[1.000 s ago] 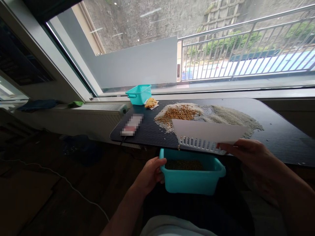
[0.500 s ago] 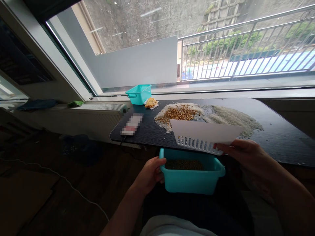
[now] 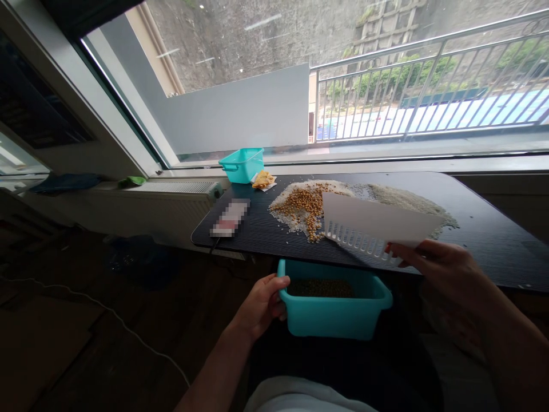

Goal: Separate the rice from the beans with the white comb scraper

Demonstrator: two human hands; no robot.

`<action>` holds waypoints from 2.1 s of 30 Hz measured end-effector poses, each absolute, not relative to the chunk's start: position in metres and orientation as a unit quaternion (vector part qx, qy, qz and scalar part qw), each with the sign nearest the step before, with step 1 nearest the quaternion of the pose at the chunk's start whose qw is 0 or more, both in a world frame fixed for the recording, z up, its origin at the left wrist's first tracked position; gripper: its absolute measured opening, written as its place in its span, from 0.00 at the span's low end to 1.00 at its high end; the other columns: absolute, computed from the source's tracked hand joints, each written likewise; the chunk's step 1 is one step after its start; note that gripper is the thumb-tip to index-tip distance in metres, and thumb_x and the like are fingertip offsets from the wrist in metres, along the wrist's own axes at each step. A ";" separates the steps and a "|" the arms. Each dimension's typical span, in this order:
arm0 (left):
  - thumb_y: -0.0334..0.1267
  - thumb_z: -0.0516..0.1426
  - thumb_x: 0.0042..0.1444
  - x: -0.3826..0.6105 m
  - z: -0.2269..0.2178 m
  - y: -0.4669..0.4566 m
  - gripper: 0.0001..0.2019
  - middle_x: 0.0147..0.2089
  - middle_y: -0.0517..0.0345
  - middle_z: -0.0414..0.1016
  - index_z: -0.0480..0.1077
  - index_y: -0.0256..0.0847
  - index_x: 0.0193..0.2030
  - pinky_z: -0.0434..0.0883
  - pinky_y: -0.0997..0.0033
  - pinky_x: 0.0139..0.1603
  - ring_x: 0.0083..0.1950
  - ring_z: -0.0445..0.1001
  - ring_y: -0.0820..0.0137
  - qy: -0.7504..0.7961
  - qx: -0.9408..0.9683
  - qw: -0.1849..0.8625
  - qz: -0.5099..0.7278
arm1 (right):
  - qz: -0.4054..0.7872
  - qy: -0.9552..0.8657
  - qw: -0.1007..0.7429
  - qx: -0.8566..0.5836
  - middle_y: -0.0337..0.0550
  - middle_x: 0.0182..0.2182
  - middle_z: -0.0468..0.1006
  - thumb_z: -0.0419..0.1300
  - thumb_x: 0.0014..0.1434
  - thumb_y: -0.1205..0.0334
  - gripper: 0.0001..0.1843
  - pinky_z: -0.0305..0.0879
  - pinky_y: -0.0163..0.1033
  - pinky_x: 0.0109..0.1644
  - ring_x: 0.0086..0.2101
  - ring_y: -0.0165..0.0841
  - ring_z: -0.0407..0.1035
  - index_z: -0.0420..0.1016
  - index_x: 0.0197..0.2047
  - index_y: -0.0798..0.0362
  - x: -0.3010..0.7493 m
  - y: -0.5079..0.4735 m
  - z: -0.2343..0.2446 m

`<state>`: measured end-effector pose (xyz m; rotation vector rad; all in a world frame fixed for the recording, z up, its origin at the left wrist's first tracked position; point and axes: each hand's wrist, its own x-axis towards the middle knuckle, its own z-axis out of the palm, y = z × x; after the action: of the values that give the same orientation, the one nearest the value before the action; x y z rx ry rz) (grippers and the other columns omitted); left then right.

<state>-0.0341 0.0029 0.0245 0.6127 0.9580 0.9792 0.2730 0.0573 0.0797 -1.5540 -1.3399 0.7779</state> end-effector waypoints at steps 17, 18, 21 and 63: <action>0.52 0.73 0.37 -0.034 0.026 0.002 0.28 0.14 0.72 0.55 0.58 0.42 0.19 0.57 0.78 0.17 0.15 0.54 0.81 0.432 0.282 0.734 0.442 | 0.326 -0.593 0.443 -0.589 0.42 0.20 0.80 0.71 0.38 0.35 0.22 0.71 0.43 0.30 0.24 0.38 0.74 0.80 0.21 0.46 0.267 0.065 0.080; 0.52 0.73 0.37 -0.035 0.025 0.002 0.28 0.14 0.72 0.55 0.59 0.42 0.19 0.58 0.78 0.17 0.15 0.54 0.81 0.431 0.283 0.734 0.443 | 0.325 -0.591 0.444 -0.590 0.42 0.21 0.80 0.71 0.38 0.35 0.23 0.71 0.43 0.30 0.24 0.38 0.74 0.81 0.21 0.46 0.266 0.066 0.080; 0.52 0.73 0.37 -0.035 0.024 0.002 0.27 0.14 0.73 0.55 0.59 0.42 0.20 0.58 0.77 0.17 0.15 0.54 0.81 0.430 0.277 0.734 0.447 | 0.326 -0.597 0.439 -0.588 0.43 0.22 0.82 0.70 0.39 0.35 0.23 0.70 0.44 0.30 0.25 0.38 0.74 0.83 0.25 0.47 0.262 0.069 0.079; 0.52 0.71 0.40 -0.035 0.023 0.002 0.26 0.14 0.72 0.54 0.58 0.42 0.20 0.56 0.77 0.18 0.16 0.53 0.81 0.429 0.294 0.732 0.440 | 0.307 -0.581 0.466 -0.592 0.42 0.23 0.81 0.71 0.43 0.40 0.18 0.75 0.49 0.34 0.26 0.40 0.75 0.81 0.25 0.47 0.272 0.068 0.079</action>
<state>-0.0355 0.0024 0.0229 0.6462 0.9437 0.9690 0.2721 0.0682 0.0787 -1.4533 -1.4267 0.7546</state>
